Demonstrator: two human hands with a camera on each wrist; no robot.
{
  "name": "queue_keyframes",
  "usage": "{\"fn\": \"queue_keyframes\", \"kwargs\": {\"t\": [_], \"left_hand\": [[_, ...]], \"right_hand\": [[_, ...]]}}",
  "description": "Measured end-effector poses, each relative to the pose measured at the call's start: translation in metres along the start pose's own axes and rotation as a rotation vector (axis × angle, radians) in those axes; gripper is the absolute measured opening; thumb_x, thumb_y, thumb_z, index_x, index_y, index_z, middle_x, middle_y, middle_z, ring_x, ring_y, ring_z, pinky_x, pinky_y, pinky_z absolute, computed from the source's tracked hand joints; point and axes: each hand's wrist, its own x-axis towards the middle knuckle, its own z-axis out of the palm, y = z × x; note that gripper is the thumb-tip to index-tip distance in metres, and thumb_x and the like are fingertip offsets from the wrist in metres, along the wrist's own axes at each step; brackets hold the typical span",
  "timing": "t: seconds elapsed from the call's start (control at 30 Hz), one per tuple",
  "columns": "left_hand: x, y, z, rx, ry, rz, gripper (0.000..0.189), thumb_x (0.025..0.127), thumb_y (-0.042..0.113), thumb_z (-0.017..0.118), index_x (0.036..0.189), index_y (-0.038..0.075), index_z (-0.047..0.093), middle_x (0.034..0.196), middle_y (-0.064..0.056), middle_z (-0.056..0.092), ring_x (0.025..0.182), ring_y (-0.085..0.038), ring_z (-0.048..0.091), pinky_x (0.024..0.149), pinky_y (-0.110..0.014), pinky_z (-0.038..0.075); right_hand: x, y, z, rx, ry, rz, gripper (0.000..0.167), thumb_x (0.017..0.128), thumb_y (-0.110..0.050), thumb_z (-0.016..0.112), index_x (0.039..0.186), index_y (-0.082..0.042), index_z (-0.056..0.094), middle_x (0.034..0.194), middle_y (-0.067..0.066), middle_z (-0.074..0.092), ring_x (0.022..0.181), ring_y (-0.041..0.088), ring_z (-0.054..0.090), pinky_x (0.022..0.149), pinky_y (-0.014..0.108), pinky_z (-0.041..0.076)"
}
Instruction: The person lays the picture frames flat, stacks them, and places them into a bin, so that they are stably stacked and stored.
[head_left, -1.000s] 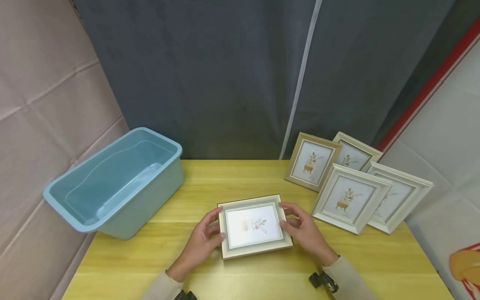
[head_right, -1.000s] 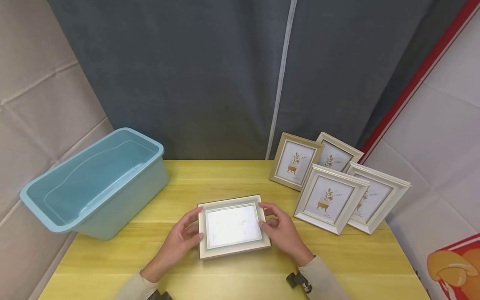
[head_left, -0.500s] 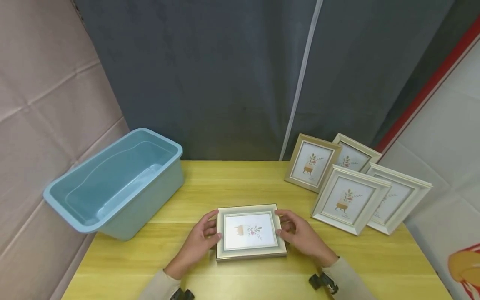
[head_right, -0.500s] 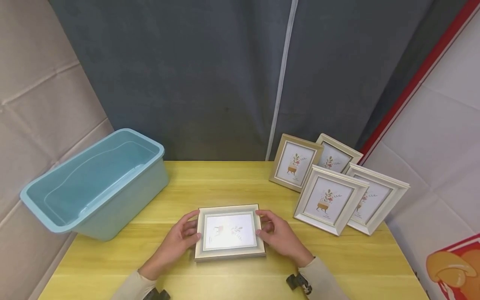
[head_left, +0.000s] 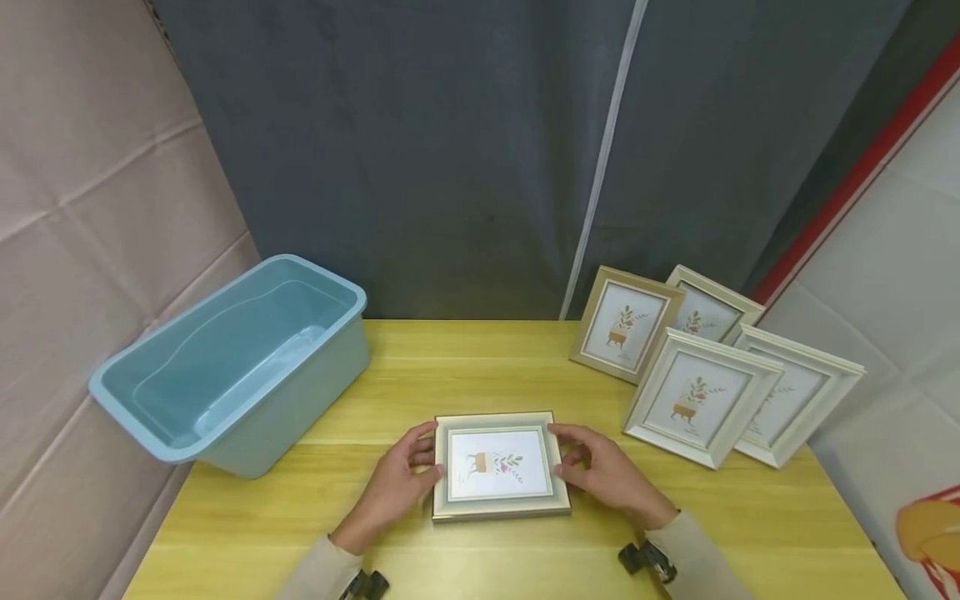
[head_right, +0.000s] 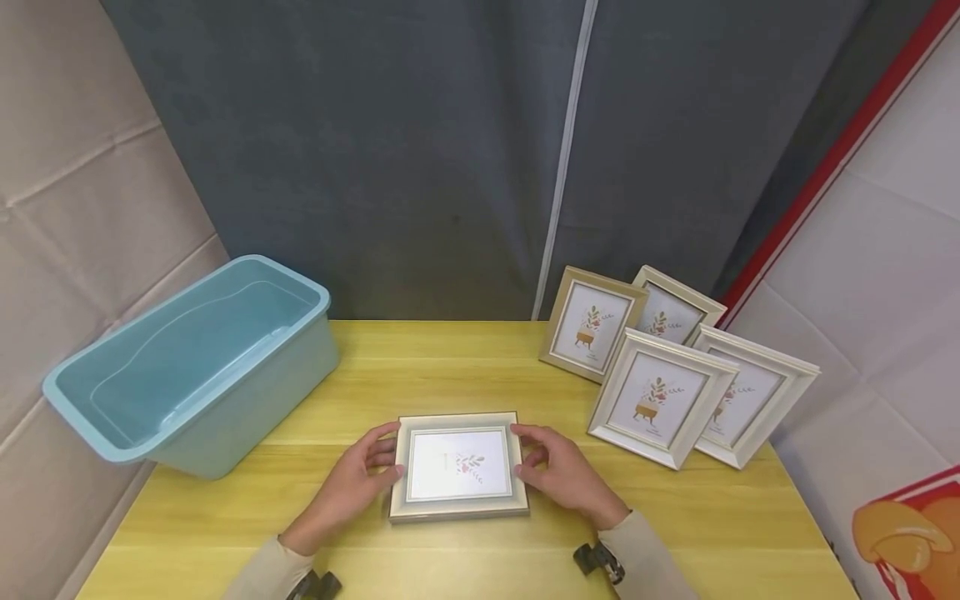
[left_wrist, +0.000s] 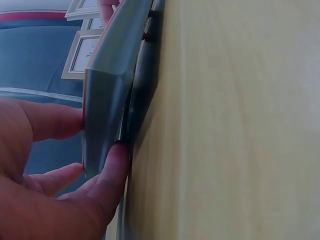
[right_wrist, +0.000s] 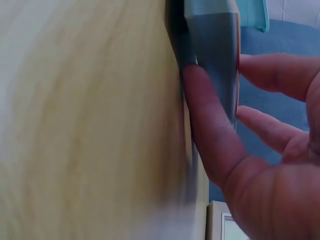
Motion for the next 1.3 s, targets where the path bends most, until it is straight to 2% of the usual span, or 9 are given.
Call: {"fn": "queue_keyframes", "kwargs": {"t": [0.13, 0.33, 0.5, 0.6, 0.77, 0.9, 1.03, 1.13, 1.3], "left_hand": [[0.001, -0.001, 0.0, 0.05, 0.024, 0.002, 0.069, 0.093, 0.012, 0.08, 0.155, 0.019, 0.052, 0.141, -0.015, 0.065, 0.117, -0.025, 0.067, 0.085, -0.027, 0.061], [0.001, -0.001, 0.0, 0.152, 0.053, -0.002, 0.06, 0.091, 0.017, 0.083, 0.147, 0.02, 0.061, 0.138, -0.01, 0.068, 0.114, -0.023, 0.067, 0.084, -0.03, 0.06], [0.0, 0.0, 0.0, 0.194, 0.047, -0.006, 0.056, 0.089, 0.016, 0.085, 0.142, 0.021, 0.066, 0.137, -0.008, 0.067, 0.103, -0.019, 0.066, 0.073, -0.027, 0.057], [0.001, 0.001, 0.0, 0.193, 0.041, -0.01, 0.057, 0.089, 0.015, 0.086, 0.142, 0.021, 0.066, 0.136, -0.008, 0.066, 0.101, -0.017, 0.067, 0.071, -0.026, 0.057], [0.002, 0.0, -0.002, 0.207, 0.016, -0.019, 0.058, 0.09, 0.015, 0.084, 0.144, 0.021, 0.065, 0.138, -0.009, 0.065, 0.102, -0.018, 0.066, 0.071, -0.026, 0.059], [0.002, 0.0, -0.003, 0.203, 0.006, -0.017, 0.057, 0.09, 0.015, 0.084, 0.144, 0.02, 0.065, 0.137, -0.011, 0.064, 0.102, -0.019, 0.067, 0.071, -0.025, 0.06], [0.002, 0.0, -0.003, 0.122, -0.015, -0.035, 0.058, 0.091, 0.01, 0.083, 0.144, 0.017, 0.064, 0.139, -0.015, 0.061, 0.103, -0.022, 0.066, 0.069, -0.028, 0.064], [0.002, 0.0, -0.004, 0.066, -0.032, -0.056, 0.059, 0.091, 0.007, 0.082, 0.146, 0.016, 0.063, 0.14, -0.017, 0.059, 0.103, -0.023, 0.065, 0.069, -0.029, 0.065], [0.003, 0.0, -0.004, 0.044, -0.044, -0.066, 0.059, 0.091, 0.006, 0.082, 0.146, 0.016, 0.062, 0.141, -0.017, 0.058, 0.102, -0.023, 0.065, 0.07, -0.031, 0.066]], "right_hand": [[-0.001, -0.003, 0.001, -0.007, 0.003, 0.01, 0.062, 0.094, -0.01, 0.078, 0.152, -0.009, 0.055, 0.138, 0.019, 0.062, 0.101, 0.024, 0.066, 0.074, 0.027, 0.06], [-0.002, -0.006, 0.003, 0.065, -0.016, 0.04, 0.06, 0.095, -0.008, 0.076, 0.151, -0.003, 0.055, 0.128, 0.021, 0.06, 0.102, 0.028, 0.064, 0.073, 0.033, 0.066], [-0.002, -0.004, 0.0, 0.136, -0.051, 0.055, 0.062, 0.096, -0.01, 0.076, 0.153, -0.003, 0.051, 0.132, 0.023, 0.059, 0.106, 0.029, 0.063, 0.077, 0.036, 0.067], [-0.001, -0.003, -0.004, 0.113, -0.036, 0.057, 0.062, 0.096, -0.012, 0.077, 0.153, -0.006, 0.052, 0.134, 0.021, 0.06, 0.106, 0.027, 0.064, 0.075, 0.036, 0.066], [-0.002, -0.004, -0.016, -0.005, 0.028, -0.009, 0.062, 0.097, -0.015, 0.076, 0.154, -0.01, 0.051, 0.141, 0.019, 0.061, 0.11, 0.027, 0.066, 0.078, 0.031, 0.064], [-0.003, -0.011, -0.025, -0.012, 0.085, -0.064, 0.063, 0.099, -0.016, 0.075, 0.155, -0.013, 0.048, 0.144, 0.02, 0.06, 0.115, 0.028, 0.067, 0.083, 0.029, 0.063], [-0.006, -0.02, -0.035, -0.033, 0.15, -0.13, 0.057, 0.1, -0.017, 0.074, 0.152, -0.016, 0.051, 0.141, 0.021, 0.063, 0.112, 0.022, 0.068, 0.081, 0.03, 0.063], [-0.009, -0.026, -0.042, -0.095, 0.208, -0.19, 0.051, 0.101, -0.013, 0.073, 0.149, -0.015, 0.055, 0.137, 0.017, 0.066, 0.108, 0.015, 0.069, 0.08, 0.03, 0.062], [-0.017, -0.038, -0.06, -0.189, 0.325, -0.273, 0.042, 0.1, -0.008, 0.072, 0.141, -0.012, 0.061, 0.131, 0.007, 0.069, 0.106, 0.011, 0.069, 0.079, 0.028, 0.062]]}}
